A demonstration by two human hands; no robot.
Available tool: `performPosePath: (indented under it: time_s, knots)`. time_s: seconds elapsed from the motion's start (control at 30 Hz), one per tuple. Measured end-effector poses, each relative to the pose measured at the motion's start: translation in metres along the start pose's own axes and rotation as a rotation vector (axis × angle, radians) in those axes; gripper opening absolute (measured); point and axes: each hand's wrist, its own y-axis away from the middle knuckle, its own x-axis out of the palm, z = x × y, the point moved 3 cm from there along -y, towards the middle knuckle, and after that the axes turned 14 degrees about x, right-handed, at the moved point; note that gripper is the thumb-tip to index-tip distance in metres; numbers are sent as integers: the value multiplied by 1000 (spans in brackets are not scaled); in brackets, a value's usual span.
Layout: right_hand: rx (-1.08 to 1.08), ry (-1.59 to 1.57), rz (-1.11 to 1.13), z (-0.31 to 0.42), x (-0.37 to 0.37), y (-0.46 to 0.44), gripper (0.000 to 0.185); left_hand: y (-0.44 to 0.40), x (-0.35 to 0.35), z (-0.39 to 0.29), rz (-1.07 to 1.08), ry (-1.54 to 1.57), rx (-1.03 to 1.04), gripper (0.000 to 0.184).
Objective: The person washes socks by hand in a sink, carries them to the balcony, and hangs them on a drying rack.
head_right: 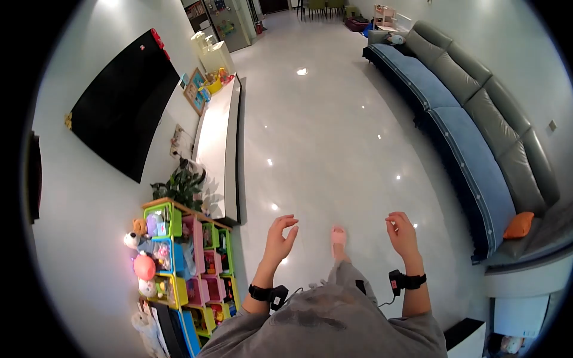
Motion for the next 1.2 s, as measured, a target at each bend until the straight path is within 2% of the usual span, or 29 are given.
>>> performPosePath:
  time_s: [0.1, 0.17, 0.27, 0.4, 0.47, 0.53, 0.7, 0.77, 0.97, 1.13, 1.2]
  knots:
    - [-15, -22, -15, -8, 5, -83, 7, -68, 13, 35, -3, -63, 25, 15]
    - [-57, -30, -18, -4, 10, -149, 7, -120, 16, 53, -8, -37, -45, 15]
    - [-58, -44, 50, 16, 21, -238, 7, -184, 15, 76, -47, -120, -2, 15]
    - [-127, -35, 175, 53, 60, -334, 7, -237, 19, 122, -78, -161, -81, 16]
    - [-165, -58, 232, 65, 92, -377, 8, -257, 20, 149, -73, -34, -304, 19]
    - [-177, -37, 318, 75, 125, -416, 8, -275, 21, 191, -86, -9, -333, 20]
    - [-188, -16, 333, 108, 183, -517, 8, -359, 6, 277, -156, 178, -433, 21]
    - [-172, 2, 325, 125, 198, -563, 8, -413, -6, 303, -57, 130, -496, 22]
    - [-55, 40, 247, 158, 231, -681, 8, -555, -14, 395, 87, 155, -436, 24]
    - [-59, 89, 209, 163, 262, -777, 10, -641, -3, 468, 197, 264, -497, 24]
    - [-20, 64, 216, 172, 271, -820, 11, -681, -2, 501, 206, 180, -351, 23]
